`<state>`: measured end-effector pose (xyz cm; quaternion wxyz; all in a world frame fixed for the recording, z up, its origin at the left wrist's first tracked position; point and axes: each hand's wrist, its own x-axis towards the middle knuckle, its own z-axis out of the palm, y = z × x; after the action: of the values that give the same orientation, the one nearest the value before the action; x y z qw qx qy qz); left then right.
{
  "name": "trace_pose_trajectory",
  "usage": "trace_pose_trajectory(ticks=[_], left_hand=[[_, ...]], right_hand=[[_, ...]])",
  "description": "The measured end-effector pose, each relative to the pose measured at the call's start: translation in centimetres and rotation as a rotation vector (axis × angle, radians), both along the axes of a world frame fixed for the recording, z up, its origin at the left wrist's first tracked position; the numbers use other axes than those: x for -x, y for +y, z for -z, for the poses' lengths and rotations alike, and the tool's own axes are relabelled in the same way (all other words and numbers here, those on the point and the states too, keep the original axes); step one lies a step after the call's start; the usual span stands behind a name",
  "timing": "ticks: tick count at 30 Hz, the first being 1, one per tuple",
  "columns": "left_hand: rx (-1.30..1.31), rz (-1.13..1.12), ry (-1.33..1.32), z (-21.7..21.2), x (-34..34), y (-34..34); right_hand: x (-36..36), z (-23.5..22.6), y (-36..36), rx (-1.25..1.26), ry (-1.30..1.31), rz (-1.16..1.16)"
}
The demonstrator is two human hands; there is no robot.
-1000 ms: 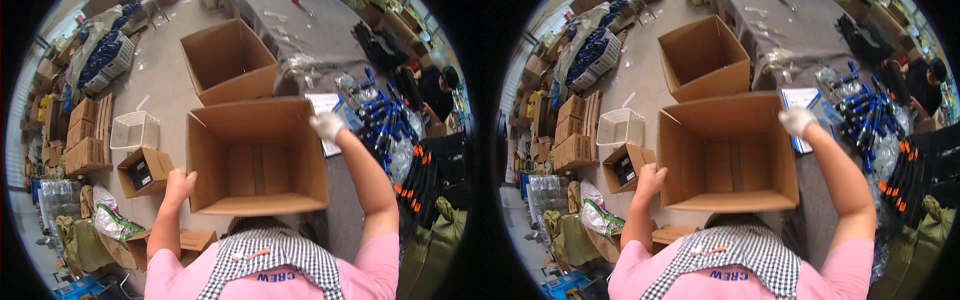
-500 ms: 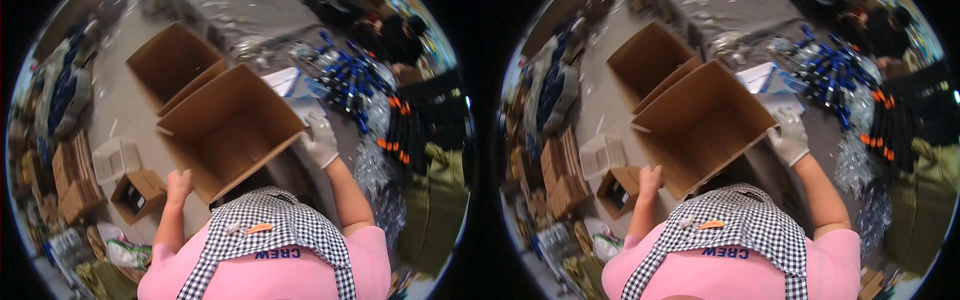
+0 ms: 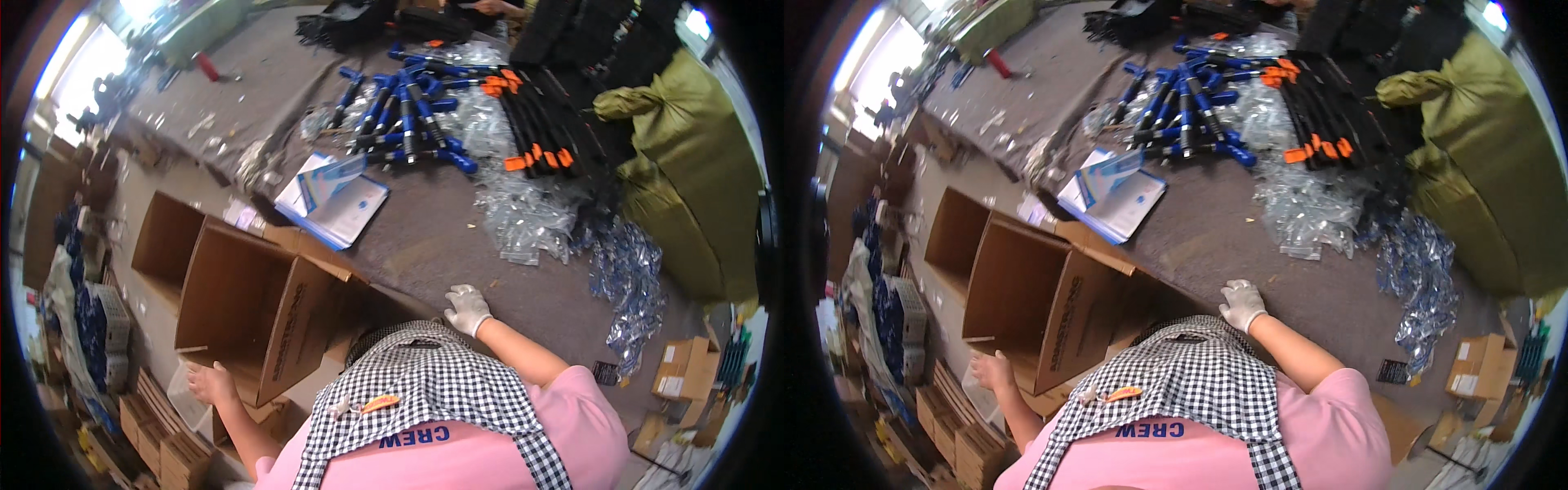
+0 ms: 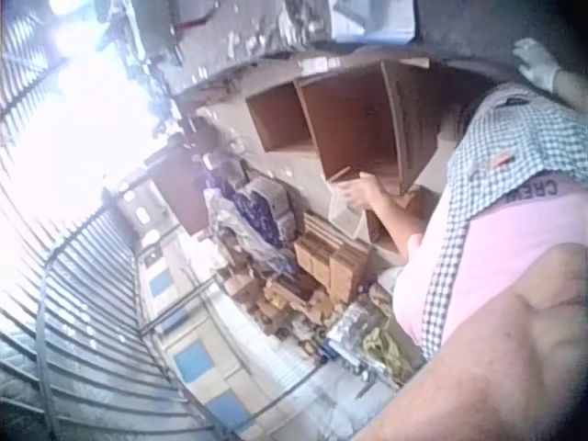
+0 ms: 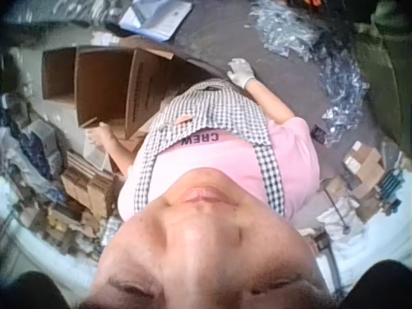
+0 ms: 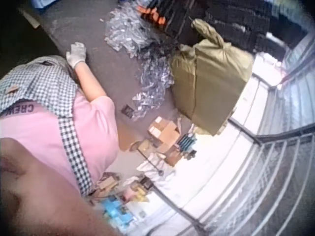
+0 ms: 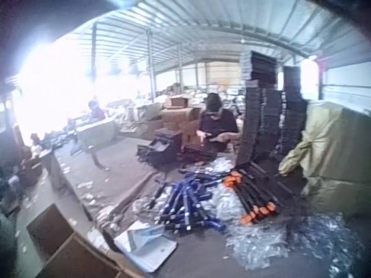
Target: Packaging handheld tools into plastic cases and then into cardboard boxes for shipping.
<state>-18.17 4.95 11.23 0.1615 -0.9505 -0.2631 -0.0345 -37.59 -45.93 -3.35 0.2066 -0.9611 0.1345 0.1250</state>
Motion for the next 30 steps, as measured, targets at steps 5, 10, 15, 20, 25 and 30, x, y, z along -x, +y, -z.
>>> trace_pose_trajectory(ticks=[5,10,15,20,25,30], left_hand=[[0.528,0.937,-0.326,-5.6,-1.4,-18.3],[0.86,1.415,0.255,-1.2,-2.3,-36.0],[1.245,1.323,0.607,5.1,-7.1,-46.3],[1.657,1.07,1.065,6.6,-9.8,-56.9],[1.854,1.0,0.96,2.5,-7.7,-70.0],[1.591,0.7,0.653,2.7,-9.2,-81.9]], right_hand=[[1.2,0.5,-3.3,-0.128,-0.204,0.205],[-2.3,-7.0,-14.0,0.003,-0.767,0.535],[-4.8,-19.4,-26.6,0.466,-1.16,0.736],[2.6,-18.1,-43.8,-0.018,-0.764,1.378],[8.0,-16.1,-49.6,-0.866,-1.064,1.623],[3.8,-14.2,-53.5,-1.121,-1.025,1.479]])
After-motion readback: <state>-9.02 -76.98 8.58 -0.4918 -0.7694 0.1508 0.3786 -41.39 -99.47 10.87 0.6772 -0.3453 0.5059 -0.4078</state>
